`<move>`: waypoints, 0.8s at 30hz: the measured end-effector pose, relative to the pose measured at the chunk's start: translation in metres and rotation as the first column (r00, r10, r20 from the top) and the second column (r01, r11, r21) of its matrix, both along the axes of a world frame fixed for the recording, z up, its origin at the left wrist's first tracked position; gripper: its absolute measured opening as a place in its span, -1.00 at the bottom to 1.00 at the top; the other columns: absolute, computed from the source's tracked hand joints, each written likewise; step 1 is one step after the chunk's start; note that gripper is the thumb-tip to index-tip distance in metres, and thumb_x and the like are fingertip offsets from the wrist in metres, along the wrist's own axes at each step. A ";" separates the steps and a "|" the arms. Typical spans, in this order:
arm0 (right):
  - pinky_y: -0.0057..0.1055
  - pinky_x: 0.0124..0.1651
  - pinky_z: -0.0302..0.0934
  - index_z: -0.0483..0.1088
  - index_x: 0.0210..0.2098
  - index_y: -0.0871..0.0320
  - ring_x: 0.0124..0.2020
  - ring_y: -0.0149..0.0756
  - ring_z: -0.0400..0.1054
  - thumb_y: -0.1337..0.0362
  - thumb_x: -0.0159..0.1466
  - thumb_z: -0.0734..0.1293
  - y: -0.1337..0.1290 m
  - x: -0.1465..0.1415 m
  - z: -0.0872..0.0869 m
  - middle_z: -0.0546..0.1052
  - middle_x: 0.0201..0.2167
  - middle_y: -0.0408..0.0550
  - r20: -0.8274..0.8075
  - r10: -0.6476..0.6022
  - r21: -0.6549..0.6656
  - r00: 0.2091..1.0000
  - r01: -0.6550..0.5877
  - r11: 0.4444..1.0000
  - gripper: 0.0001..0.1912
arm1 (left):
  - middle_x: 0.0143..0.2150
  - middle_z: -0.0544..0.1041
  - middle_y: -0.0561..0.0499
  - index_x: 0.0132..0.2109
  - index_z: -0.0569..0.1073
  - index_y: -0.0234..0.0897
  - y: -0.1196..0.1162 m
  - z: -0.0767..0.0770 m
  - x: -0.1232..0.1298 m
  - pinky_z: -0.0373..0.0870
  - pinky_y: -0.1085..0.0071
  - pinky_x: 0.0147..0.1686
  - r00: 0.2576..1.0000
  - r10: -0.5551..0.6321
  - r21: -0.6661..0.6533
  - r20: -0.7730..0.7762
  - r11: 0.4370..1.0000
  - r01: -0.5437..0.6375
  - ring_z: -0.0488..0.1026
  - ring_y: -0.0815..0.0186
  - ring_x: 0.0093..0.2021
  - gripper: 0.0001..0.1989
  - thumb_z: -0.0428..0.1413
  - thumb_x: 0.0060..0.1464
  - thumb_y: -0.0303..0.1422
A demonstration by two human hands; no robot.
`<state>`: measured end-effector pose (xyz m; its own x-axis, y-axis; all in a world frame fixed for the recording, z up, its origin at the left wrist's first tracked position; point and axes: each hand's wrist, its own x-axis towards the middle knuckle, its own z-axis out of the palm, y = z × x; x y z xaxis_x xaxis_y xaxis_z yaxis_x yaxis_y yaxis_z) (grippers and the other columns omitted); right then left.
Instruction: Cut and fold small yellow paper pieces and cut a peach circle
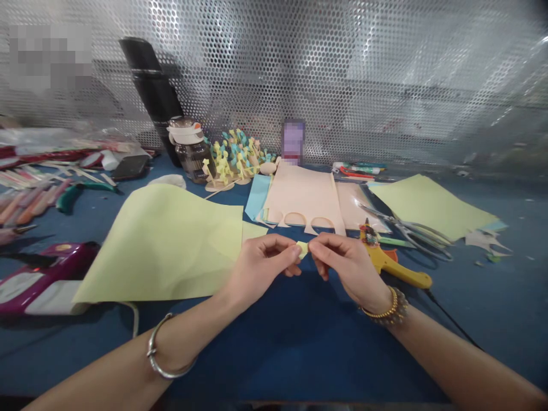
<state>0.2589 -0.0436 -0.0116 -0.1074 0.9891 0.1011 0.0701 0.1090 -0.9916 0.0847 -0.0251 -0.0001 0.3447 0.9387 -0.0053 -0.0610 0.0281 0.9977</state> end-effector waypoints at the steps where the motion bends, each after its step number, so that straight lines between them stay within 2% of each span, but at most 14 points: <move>1: -0.53 -0.61 0.15 0.45 -0.42 0.18 -0.67 -0.51 0.21 0.12 0.21 0.35 0.000 0.000 0.000 0.33 -0.68 -0.25 0.010 0.005 0.003 1.000 -0.005 1.000 -0.76 | -0.58 0.48 0.07 -0.41 0.49 -0.36 0.000 0.000 0.000 0.39 0.57 -0.51 1.000 -0.001 0.003 0.002 1.000 0.001 0.43 0.46 -0.57 -0.79 0.21 0.01 -0.27; 8: -0.56 -0.61 0.15 0.44 -0.44 0.17 -0.68 -0.54 0.20 0.15 0.20 0.36 0.002 -0.001 0.002 0.33 -0.68 -0.27 0.064 -0.013 0.039 0.998 0.010 0.999 -0.79 | -0.57 0.50 0.06 -0.39 0.51 -0.36 -0.001 -0.001 0.001 0.40 0.58 -0.52 0.999 -0.025 -0.019 0.020 1.000 0.025 0.46 0.45 -0.57 -0.80 0.21 0.01 -0.27; 13: -0.56 -0.60 0.15 0.42 -0.47 0.17 -0.68 -0.55 0.20 0.16 0.21 0.35 0.000 0.001 0.002 0.33 -0.69 -0.27 0.112 -0.057 0.044 0.992 0.052 0.998 -0.78 | -0.47 0.54 0.02 -0.37 0.49 -0.34 -0.001 -0.005 0.000 0.44 0.52 -0.54 0.991 -0.083 -0.098 0.104 0.991 0.093 0.52 0.38 -0.54 -0.70 0.11 0.10 -0.16; 15: -0.56 -0.60 0.15 0.42 -0.47 0.17 -0.67 -0.55 0.20 0.17 0.20 0.35 0.000 0.001 0.002 0.33 -0.68 -0.27 0.120 -0.055 0.043 0.991 0.050 0.998 -0.79 | -0.45 0.54 0.03 -0.33 0.49 -0.33 0.000 -0.004 -0.001 0.42 0.53 -0.58 0.994 -0.069 -0.106 0.087 0.991 0.078 0.52 0.36 -0.55 -0.71 0.13 0.08 -0.15; 18: -0.57 -0.60 0.14 0.42 -0.46 0.17 -0.68 -0.55 0.19 0.19 0.19 0.35 0.000 0.000 0.003 0.32 -0.68 -0.28 0.138 -0.053 0.054 0.989 0.046 0.997 -0.81 | -0.51 0.48 0.07 -0.28 0.52 -0.33 0.000 -0.002 -0.001 0.29 0.61 -0.68 1.000 -0.010 -0.032 -0.009 0.999 0.010 0.45 0.44 -0.59 -0.74 0.21 0.00 -0.19; 21: -0.58 -0.60 0.13 0.41 -0.49 0.18 -0.66 -0.56 0.18 0.22 0.18 0.35 -0.001 -0.001 0.006 0.32 -0.66 -0.27 0.168 -0.060 0.070 0.984 0.049 0.996 -0.82 | -0.59 0.40 0.13 -0.33 0.53 -0.33 0.001 0.000 0.000 0.14 0.66 -0.73 0.996 0.043 0.037 -0.080 0.999 -0.040 0.28 0.56 -0.66 -0.78 0.25 -0.04 -0.24; 24: -0.57 -0.59 0.14 0.42 -0.49 0.19 -0.64 -0.55 0.19 0.22 0.17 0.36 -0.002 -0.001 0.008 0.34 -0.63 -0.25 0.179 -0.059 0.082 0.982 0.045 0.996 -0.82 | -0.69 0.31 0.18 -0.38 0.52 -0.34 0.001 0.000 0.000 0.11 0.67 -0.72 0.994 0.050 0.028 -0.101 0.998 -0.048 0.20 0.58 -0.69 -0.79 0.24 -0.03 -0.25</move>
